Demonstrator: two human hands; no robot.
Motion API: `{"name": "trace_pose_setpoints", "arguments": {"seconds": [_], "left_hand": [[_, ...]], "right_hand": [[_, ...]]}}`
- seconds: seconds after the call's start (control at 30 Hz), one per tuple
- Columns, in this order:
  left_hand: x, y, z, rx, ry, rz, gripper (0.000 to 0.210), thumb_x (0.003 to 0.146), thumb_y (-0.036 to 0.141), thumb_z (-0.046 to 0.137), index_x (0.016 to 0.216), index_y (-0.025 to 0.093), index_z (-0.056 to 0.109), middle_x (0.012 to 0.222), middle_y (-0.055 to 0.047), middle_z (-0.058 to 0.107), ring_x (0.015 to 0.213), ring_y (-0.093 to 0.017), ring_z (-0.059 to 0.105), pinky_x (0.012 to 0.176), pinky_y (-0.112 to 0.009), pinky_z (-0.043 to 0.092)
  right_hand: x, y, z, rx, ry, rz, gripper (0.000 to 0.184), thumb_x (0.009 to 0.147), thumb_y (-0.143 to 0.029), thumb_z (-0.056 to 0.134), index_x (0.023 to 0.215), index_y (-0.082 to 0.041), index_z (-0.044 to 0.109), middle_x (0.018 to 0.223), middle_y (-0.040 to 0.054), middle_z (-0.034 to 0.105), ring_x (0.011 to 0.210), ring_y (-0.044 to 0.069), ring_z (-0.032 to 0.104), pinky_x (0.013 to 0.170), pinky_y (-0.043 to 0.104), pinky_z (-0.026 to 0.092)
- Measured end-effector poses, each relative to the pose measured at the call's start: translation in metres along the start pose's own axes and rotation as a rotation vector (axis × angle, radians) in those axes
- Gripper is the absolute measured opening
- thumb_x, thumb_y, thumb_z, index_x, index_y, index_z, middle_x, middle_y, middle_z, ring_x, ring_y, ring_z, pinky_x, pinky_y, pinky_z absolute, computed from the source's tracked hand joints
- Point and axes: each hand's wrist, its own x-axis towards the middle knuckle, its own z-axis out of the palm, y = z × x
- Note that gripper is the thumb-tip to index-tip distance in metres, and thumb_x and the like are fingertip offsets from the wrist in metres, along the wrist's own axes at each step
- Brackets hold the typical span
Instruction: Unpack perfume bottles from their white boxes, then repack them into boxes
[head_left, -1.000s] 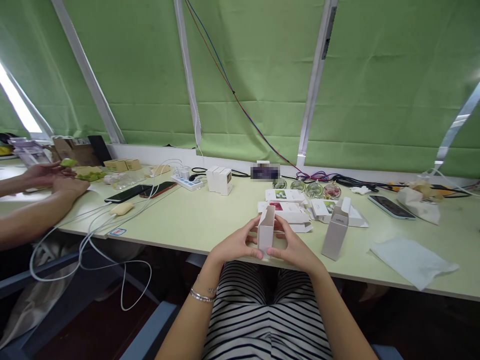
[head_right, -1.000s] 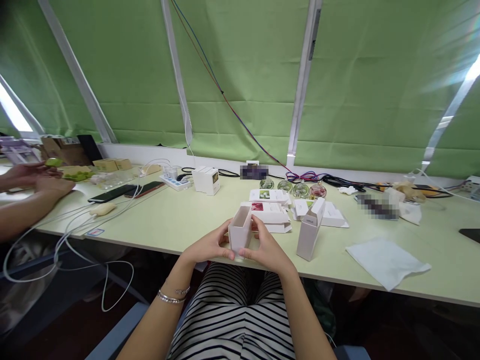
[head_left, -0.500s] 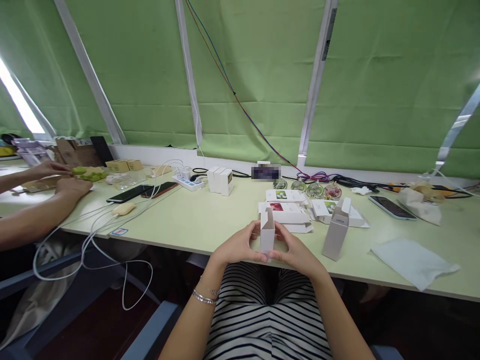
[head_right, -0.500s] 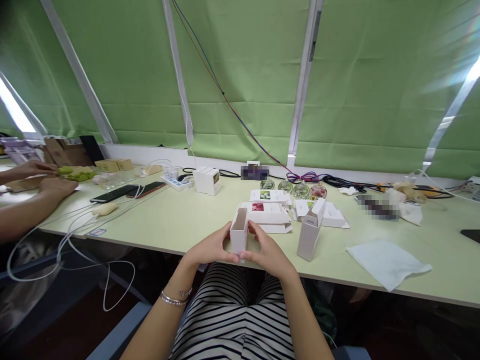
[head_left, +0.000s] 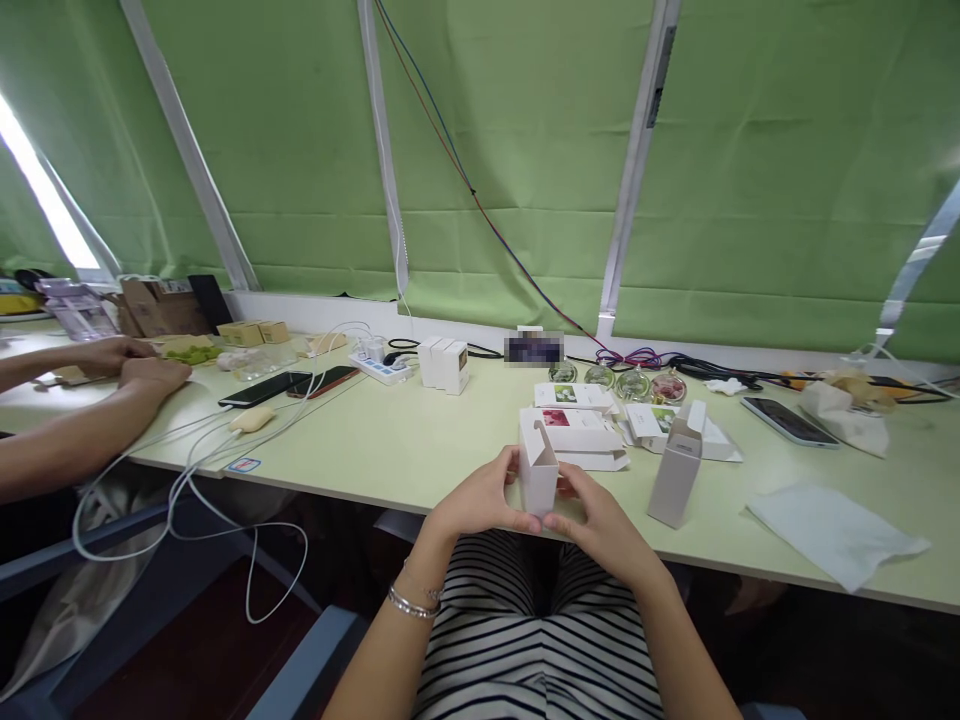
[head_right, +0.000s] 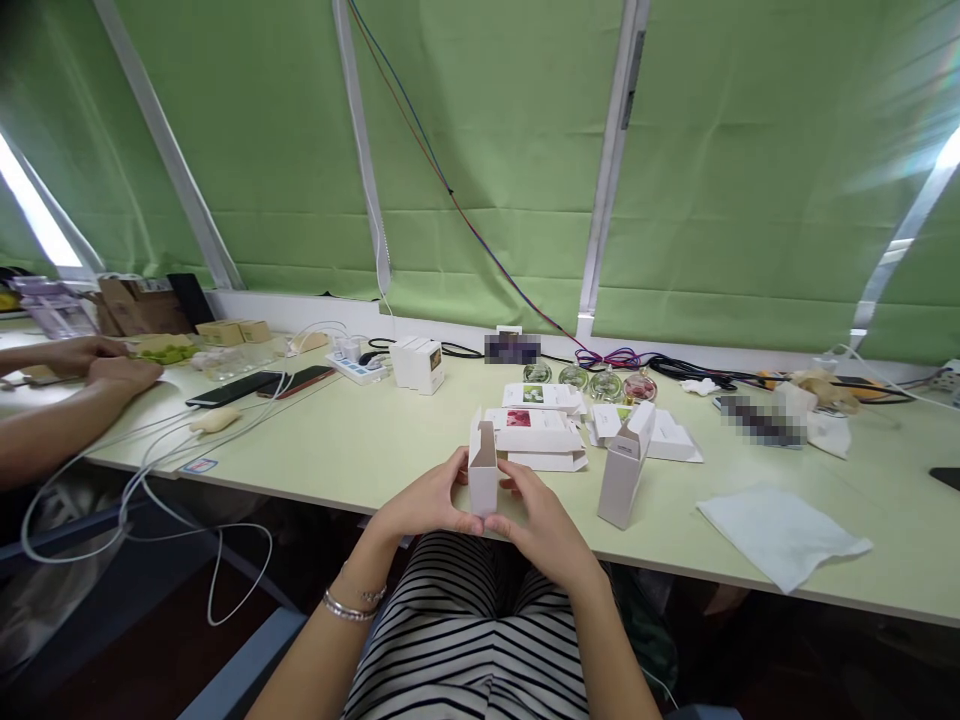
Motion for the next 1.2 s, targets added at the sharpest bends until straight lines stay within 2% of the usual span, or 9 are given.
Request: {"name": "trace_pose_setpoints", "arguments": {"seconds": [0.17, 0.23, 0.33, 0.43, 0.57, 0.77, 0.93, 1.03, 1.2], "left_hand": [[-0.002, 0.001, 0.0, 0.086, 0.029, -0.065, 0.081, 0.049, 0.044, 0.079, 0.117, 0.018, 0.043, 0.113, -0.008, 0.055, 0.099, -0.027, 0.052, 0.085, -0.038, 0.043], [-0.003, 0.001, 0.0, 0.082, 0.029, -0.061, 0.08, 0.05, 0.044, 0.079, 0.117, 0.018, 0.044, 0.113, -0.008, 0.055, 0.099, -0.027, 0.052, 0.086, -0.038, 0.043], [-0.004, 0.001, -0.001, 0.045, -0.004, -0.015, 0.081, 0.05, 0.041, 0.079, 0.119, 0.019, 0.042, 0.116, -0.008, 0.054, 0.103, -0.028, 0.052, 0.09, -0.039, 0.041], [-0.005, -0.002, -0.003, -0.007, -0.027, 0.036, 0.087, 0.05, 0.036, 0.081, 0.124, 0.018, 0.038, 0.118, -0.009, 0.053, 0.111, -0.029, 0.048, 0.095, -0.04, 0.037], [-0.006, -0.005, -0.005, -0.162, -0.028, 0.092, 0.088, 0.056, 0.032, 0.079, 0.129, 0.018, 0.032, 0.124, -0.011, 0.049, 0.114, -0.028, 0.047, 0.096, -0.039, 0.037], [-0.007, -0.006, -0.006, -0.314, -0.066, 0.118, 0.087, 0.06, 0.035, 0.077, 0.132, 0.018, 0.031, 0.126, -0.012, 0.049, 0.11, -0.028, 0.05, 0.094, -0.039, 0.039], [-0.006, -0.001, -0.007, -0.411, -0.14, 0.179, 0.079, 0.059, 0.061, 0.068, 0.12, 0.014, 0.05, 0.112, -0.012, 0.059, 0.105, -0.032, 0.053, 0.088, -0.042, 0.042], [0.006, 0.015, -0.004, -0.44, -0.167, 0.289, 0.075, 0.058, 0.06, 0.068, 0.117, 0.017, 0.052, 0.112, -0.011, 0.059, 0.108, -0.033, 0.05, 0.089, -0.043, 0.04], [0.034, 0.045, 0.0, -0.337, 0.048, 0.283, 0.065, 0.059, 0.042, 0.076, 0.114, 0.018, 0.05, 0.112, -0.01, 0.058, 0.108, -0.03, 0.05, 0.091, -0.042, 0.039]], "right_hand": [[-0.029, 0.004, -0.015, -0.277, 0.894, -0.165, 0.056, 0.079, -0.036, 0.058, 0.128, -0.025, 0.033, 0.129, 0.0125, 0.037, 0.122, 0.031, 0.036, 0.099, 0.051, 0.031], [-0.034, 0.015, -0.037, -0.293, 1.055, -0.068, 0.081, 0.073, -0.041, 0.064, 0.135, -0.023, 0.015, 0.139, 0.0145, 0.022, 0.128, 0.033, 0.026, 0.102, 0.053, 0.026], [-0.033, 0.035, -0.07, -0.138, 0.859, 0.202, 0.108, 0.066, -0.052, 0.065, 0.138, -0.02, -0.01, 0.145, 0.0176, 0.008, 0.134, 0.035, 0.014, 0.103, 0.057, 0.02], [-0.029, 0.047, -0.082, 0.124, 0.606, 0.377, 0.108, 0.066, -0.056, 0.063, 0.139, -0.025, -0.01, 0.14, 0.0177, 0.027, 0.124, 0.034, 0.037, 0.097, 0.054, 0.033], [-0.029, 0.039, -0.068, 0.155, 0.504, 0.363, 0.103, 0.059, -0.053, 0.071, 0.139, -0.027, 0.011, 0.134, 0.0141, 0.037, 0.112, 0.032, 0.048, 0.093, 0.049, 0.038], [-0.019, 0.02, -0.041, 0.3, 0.082, 0.163, 0.104, 0.06, -0.053, 0.072, 0.14, -0.026, 0.01, 0.139, 0.012, 0.035, 0.123, 0.029, 0.04, 0.1, 0.044, 0.033], [-0.013, 0.019, -0.034, 0.365, 0.0, 0.152, 0.108, 0.062, -0.053, 0.071, 0.141, -0.027, 0.003, 0.141, 0.0118, 0.033, 0.123, 0.028, 0.04, 0.1, 0.043, 0.034], [-0.014, 0.021, -0.035, 0.377, -0.012, 0.135, 0.109, 0.062, -0.051, 0.072, 0.141, -0.027, 0.0, 0.14, 0.0123, 0.034, 0.121, 0.029, 0.042, 0.099, 0.044, 0.034], [-0.014, 0.023, -0.035, 0.35, -0.014, 0.11, 0.105, 0.064, -0.052, 0.07, 0.141, -0.025, 0.004, 0.141, 0.013, 0.032, 0.123, 0.031, 0.04, 0.101, 0.045, 0.031]]}}
